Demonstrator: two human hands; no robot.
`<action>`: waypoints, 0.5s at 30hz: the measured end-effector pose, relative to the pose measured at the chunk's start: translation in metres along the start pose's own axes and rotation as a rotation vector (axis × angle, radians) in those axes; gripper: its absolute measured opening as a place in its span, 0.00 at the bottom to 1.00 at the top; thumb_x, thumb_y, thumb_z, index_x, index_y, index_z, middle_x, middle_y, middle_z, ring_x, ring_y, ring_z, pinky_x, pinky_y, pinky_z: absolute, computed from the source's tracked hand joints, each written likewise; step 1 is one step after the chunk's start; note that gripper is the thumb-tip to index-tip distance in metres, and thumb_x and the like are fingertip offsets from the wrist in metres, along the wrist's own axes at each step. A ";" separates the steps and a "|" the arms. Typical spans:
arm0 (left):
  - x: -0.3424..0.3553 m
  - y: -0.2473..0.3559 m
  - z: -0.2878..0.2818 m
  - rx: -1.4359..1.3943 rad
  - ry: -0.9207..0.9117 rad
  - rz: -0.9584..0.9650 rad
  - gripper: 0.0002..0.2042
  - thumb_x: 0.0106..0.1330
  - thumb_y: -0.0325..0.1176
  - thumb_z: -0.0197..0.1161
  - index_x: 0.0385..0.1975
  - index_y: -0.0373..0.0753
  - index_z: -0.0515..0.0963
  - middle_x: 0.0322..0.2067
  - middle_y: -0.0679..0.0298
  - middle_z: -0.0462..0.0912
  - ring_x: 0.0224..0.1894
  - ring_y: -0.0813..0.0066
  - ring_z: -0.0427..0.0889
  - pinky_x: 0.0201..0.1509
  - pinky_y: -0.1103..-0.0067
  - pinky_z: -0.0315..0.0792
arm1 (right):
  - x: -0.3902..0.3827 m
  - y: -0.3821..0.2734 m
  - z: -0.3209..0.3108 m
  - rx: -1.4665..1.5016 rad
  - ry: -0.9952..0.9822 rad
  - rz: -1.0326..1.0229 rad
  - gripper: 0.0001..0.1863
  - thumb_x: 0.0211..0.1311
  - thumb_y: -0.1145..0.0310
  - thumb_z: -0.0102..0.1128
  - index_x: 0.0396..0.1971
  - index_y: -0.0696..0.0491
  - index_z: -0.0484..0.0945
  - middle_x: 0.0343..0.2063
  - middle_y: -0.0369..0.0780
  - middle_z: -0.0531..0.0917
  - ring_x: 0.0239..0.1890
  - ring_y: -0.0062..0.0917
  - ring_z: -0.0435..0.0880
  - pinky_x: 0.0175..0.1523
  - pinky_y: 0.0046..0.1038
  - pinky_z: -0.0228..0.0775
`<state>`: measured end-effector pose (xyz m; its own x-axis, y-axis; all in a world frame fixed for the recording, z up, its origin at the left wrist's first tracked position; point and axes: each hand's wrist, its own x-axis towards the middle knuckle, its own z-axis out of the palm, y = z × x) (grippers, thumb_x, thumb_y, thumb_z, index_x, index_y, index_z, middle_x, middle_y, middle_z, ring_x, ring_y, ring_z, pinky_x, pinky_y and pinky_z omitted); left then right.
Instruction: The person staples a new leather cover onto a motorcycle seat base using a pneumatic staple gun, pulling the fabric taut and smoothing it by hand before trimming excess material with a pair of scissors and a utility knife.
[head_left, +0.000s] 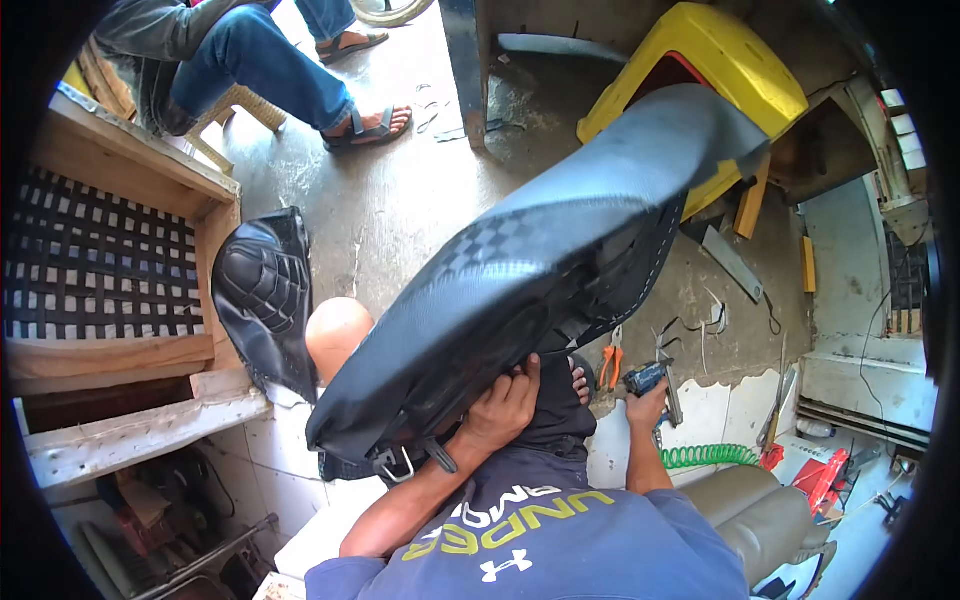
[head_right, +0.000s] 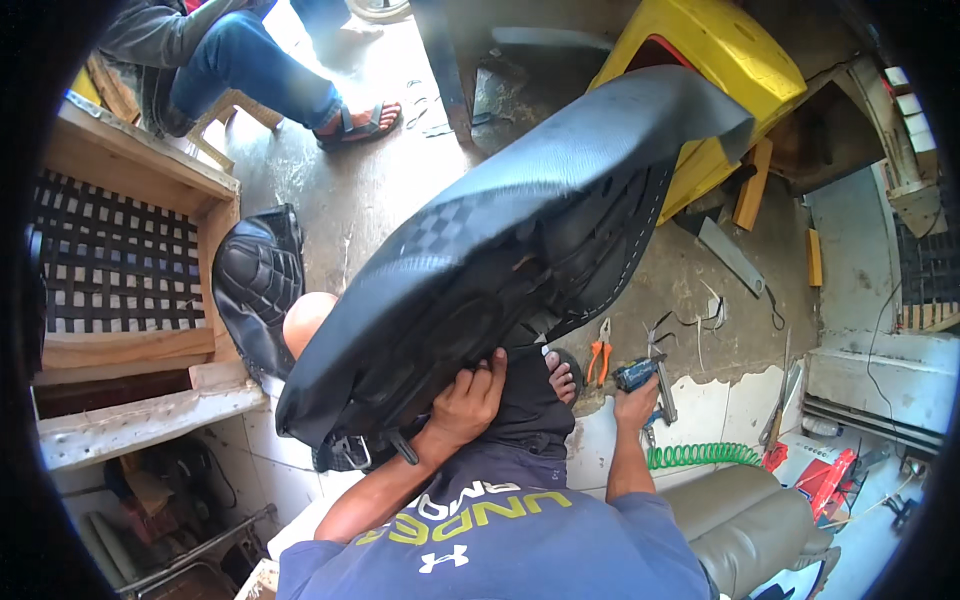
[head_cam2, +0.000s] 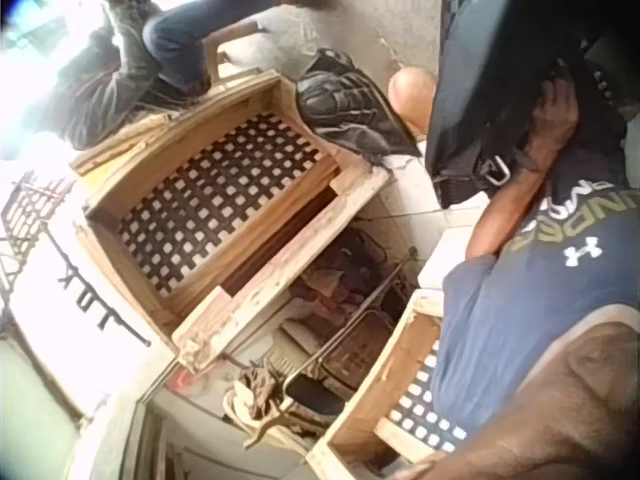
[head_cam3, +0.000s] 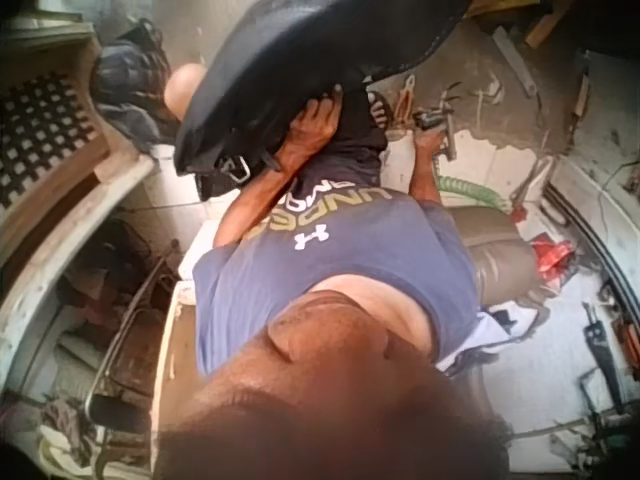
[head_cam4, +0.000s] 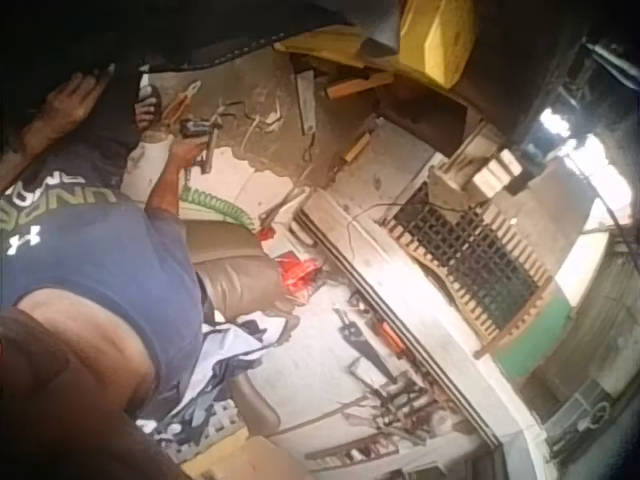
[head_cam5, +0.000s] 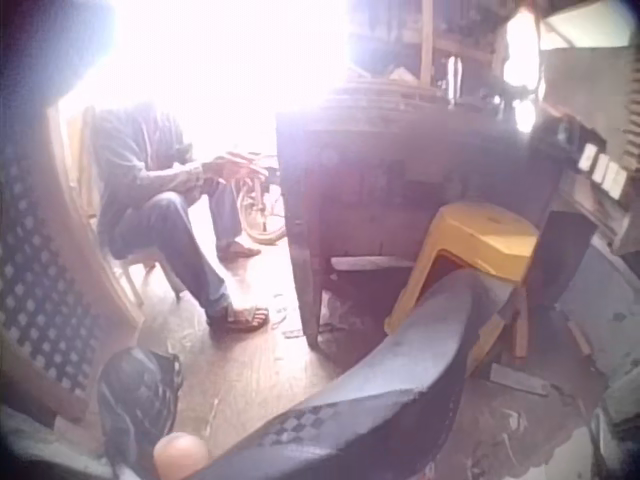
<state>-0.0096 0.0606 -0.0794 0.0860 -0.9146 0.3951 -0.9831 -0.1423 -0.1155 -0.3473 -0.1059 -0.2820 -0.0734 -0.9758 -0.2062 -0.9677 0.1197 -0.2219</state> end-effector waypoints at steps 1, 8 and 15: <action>0.002 -0.002 0.003 -0.010 0.024 0.002 0.23 0.61 0.27 0.64 0.58 0.33 0.84 0.33 0.69 0.80 0.30 0.77 0.75 0.28 0.84 0.73 | 0.000 -0.007 -0.011 0.029 -0.066 -0.013 0.45 0.49 0.69 0.75 0.68 0.61 0.65 0.56 0.62 0.80 0.62 0.61 0.78 0.68 0.49 0.70; 0.016 -0.010 0.007 -0.028 0.007 -0.066 0.22 0.63 0.26 0.64 0.58 0.30 0.83 0.31 0.69 0.77 0.32 0.77 0.76 0.29 0.85 0.73 | -0.071 -0.119 -0.151 0.619 -0.445 0.123 0.18 0.61 0.66 0.65 0.46 0.63 0.84 0.28 0.42 0.88 0.32 0.32 0.91 0.41 0.36 0.83; 0.019 -0.014 0.006 -0.080 -0.038 -0.108 0.22 0.64 0.28 0.64 0.58 0.28 0.83 0.32 0.68 0.76 0.33 0.77 0.75 0.30 0.86 0.72 | -0.138 -0.244 -0.209 0.547 -0.304 -0.594 0.21 0.52 0.71 0.76 0.47 0.63 0.84 0.32 0.52 0.90 0.38 0.41 0.94 0.43 0.37 0.83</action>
<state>0.0070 0.0427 -0.0752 0.1966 -0.9096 0.3660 -0.9774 -0.2115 -0.0007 -0.1518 -0.0386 0.0001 0.5512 -0.8227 -0.1390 -0.5675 -0.2476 -0.7852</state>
